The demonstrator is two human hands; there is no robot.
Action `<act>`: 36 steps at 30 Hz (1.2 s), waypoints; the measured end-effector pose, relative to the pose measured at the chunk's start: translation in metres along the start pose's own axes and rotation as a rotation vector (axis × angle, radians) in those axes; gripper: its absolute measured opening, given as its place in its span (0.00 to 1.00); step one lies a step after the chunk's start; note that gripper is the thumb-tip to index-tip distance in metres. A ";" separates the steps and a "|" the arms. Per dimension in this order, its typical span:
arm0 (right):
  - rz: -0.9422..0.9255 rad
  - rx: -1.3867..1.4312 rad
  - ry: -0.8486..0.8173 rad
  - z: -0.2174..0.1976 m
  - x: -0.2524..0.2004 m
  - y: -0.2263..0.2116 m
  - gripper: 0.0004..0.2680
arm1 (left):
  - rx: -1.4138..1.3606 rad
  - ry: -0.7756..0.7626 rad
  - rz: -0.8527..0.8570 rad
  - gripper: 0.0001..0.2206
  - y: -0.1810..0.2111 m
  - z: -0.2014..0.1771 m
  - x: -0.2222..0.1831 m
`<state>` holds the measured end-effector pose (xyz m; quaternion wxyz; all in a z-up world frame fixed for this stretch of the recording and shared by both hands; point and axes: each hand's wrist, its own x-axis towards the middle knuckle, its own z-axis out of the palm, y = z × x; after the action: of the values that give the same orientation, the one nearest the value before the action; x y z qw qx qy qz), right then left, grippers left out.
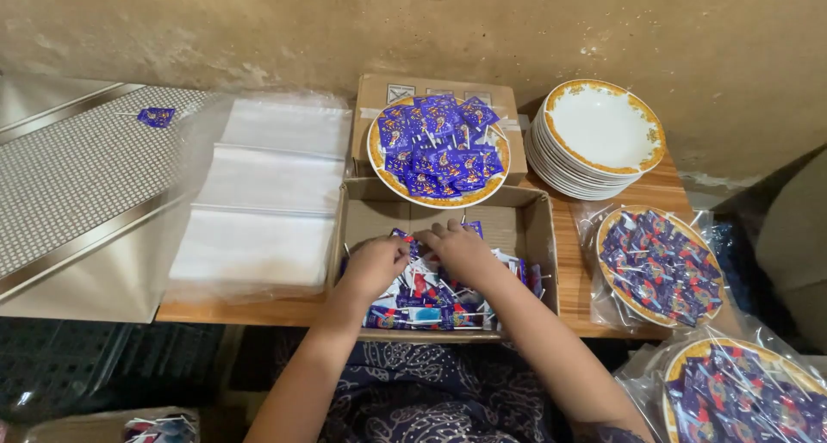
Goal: Arranging small food packets into a cardboard box and onto decorative plates, then placing the plates into plastic sleeves.
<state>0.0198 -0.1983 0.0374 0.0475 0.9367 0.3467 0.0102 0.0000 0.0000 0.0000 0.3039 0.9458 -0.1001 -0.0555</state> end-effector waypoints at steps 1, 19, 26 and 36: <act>-0.002 -0.003 0.002 0.022 0.003 0.007 0.16 | 0.000 0.004 0.001 0.09 0.001 0.001 0.000; -0.121 1.328 0.750 -0.073 -0.021 0.025 0.03 | 0.045 -0.097 0.086 0.11 0.000 0.002 -0.002; -0.079 1.386 0.844 -0.042 0.014 0.054 0.06 | 0.068 -0.144 0.065 0.11 -0.014 0.017 0.012; -0.095 0.979 0.769 -0.049 0.032 0.050 0.13 | 0.053 -0.177 0.048 0.12 -0.007 0.008 0.007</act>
<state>0.0741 -0.2108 0.0909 -0.5151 0.7626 0.3449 0.1847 0.0062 -0.0007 -0.0105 0.2699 0.9423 -0.1507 -0.1287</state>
